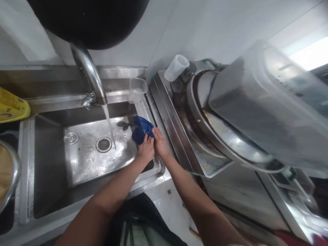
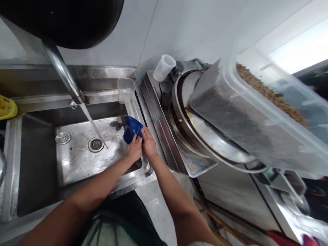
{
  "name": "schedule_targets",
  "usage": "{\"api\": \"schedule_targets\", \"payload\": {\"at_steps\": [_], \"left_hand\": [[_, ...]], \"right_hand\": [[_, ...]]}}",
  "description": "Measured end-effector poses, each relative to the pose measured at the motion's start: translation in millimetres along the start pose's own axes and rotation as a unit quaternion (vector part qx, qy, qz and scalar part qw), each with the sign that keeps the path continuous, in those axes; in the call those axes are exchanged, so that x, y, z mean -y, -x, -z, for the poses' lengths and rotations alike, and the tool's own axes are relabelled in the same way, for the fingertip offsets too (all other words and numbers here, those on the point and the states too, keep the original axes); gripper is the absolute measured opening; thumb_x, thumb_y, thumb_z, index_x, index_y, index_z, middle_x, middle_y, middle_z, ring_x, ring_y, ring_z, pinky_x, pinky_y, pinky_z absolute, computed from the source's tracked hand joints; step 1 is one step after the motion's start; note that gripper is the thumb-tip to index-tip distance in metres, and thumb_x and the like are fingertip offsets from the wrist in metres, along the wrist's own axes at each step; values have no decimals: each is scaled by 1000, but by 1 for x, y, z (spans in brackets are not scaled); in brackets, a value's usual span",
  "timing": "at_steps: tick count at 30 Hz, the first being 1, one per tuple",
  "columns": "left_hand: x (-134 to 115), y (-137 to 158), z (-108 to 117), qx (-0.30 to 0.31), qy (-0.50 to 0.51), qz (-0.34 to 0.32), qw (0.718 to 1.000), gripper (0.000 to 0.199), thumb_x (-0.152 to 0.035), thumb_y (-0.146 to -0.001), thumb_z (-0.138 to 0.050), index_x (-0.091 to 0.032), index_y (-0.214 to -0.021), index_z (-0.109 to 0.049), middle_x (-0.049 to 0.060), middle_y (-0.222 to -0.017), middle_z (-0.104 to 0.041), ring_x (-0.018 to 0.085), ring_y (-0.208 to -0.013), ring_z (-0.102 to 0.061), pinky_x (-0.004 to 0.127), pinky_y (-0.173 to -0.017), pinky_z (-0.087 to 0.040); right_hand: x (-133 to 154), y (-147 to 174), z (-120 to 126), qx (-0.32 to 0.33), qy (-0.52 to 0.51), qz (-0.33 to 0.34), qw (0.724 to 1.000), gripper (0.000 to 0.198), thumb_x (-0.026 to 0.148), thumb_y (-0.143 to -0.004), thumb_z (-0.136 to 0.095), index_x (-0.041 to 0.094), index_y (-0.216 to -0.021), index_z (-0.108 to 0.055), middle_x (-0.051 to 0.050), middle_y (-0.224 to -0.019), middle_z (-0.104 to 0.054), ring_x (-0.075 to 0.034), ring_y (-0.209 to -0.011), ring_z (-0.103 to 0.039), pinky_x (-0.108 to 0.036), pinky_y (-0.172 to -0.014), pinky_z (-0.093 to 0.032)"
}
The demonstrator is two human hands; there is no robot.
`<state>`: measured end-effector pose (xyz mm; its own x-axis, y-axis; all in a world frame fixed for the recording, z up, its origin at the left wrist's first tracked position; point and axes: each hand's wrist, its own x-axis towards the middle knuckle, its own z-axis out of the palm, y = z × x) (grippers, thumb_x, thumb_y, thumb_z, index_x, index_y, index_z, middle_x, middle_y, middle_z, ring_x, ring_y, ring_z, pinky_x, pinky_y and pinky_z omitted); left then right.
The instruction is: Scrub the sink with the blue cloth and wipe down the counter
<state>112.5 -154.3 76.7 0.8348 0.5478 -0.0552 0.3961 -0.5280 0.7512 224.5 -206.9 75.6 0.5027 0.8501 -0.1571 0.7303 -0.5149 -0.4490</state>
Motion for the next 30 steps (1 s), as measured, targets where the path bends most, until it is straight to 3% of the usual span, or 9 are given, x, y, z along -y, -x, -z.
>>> {"api": "schedule_targets", "payload": {"at_steps": [3,7,11,18,21,25,30], "left_hand": [[-5,16,4,25,-4,7,1000,35,-11,-88,-29,-12,-118,-46,14,-130,-46,21,-137,-16,35,-98,-40],[-11,14,17,38,-30,23,999,28,-11,-88,-29,-11,-102,-53,17,-112,-56,23,-129,-31,36,-93,-42],[-22,20,18,36,-60,61,996,30,-12,-89,-28,-11,-104,-54,17,-113,-56,25,-127,-34,38,-87,-44],[-79,78,-21,62,-86,88,991,30,-12,-87,-32,-6,-102,-57,20,-102,-59,29,-115,-44,38,-80,-45],[-94,113,-41,67,-101,67,990,27,-14,-86,-36,-6,-99,-59,18,-98,-60,28,-107,-48,39,-82,-43],[-91,157,-51,27,-117,12,993,29,-14,-85,-40,-10,-108,-56,10,-107,-60,22,-110,-47,39,-101,-32],[-68,204,-34,-11,-149,19,989,24,-17,-86,-40,-14,-105,-56,6,-112,-58,17,-118,-42,34,-109,-23]], "right_hand": [[5,20,-1,17,17,0,1000,53,39,-87,-22,25,-139,-26,5,-144,-15,-2,-142,-9,-28,-128,-19],[8,4,5,65,47,37,996,54,36,-86,-28,25,-139,-26,7,-144,-11,-3,-143,-7,-28,-129,-19],[9,5,11,97,63,63,991,56,33,-86,-26,21,-141,-23,6,-145,-6,-6,-144,-3,-30,-129,-16],[-22,95,27,137,70,102,983,56,28,-84,-28,19,-139,-28,7,-145,-7,-8,-143,-6,-34,-128,-21],[-41,139,29,145,65,135,978,56,28,-84,-28,17,-138,-30,4,-145,-9,-8,-143,-7,-36,-126,-24],[-49,182,17,104,108,191,970,54,26,-85,-21,11,-135,-37,2,-144,-12,-8,-142,-9,-35,-123,-30],[-13,210,-13,31,170,235,957,63,44,-83,-30,5,-133,-39,-4,-145,-11,-17,-139,-13,-40,-115,-35]]}}
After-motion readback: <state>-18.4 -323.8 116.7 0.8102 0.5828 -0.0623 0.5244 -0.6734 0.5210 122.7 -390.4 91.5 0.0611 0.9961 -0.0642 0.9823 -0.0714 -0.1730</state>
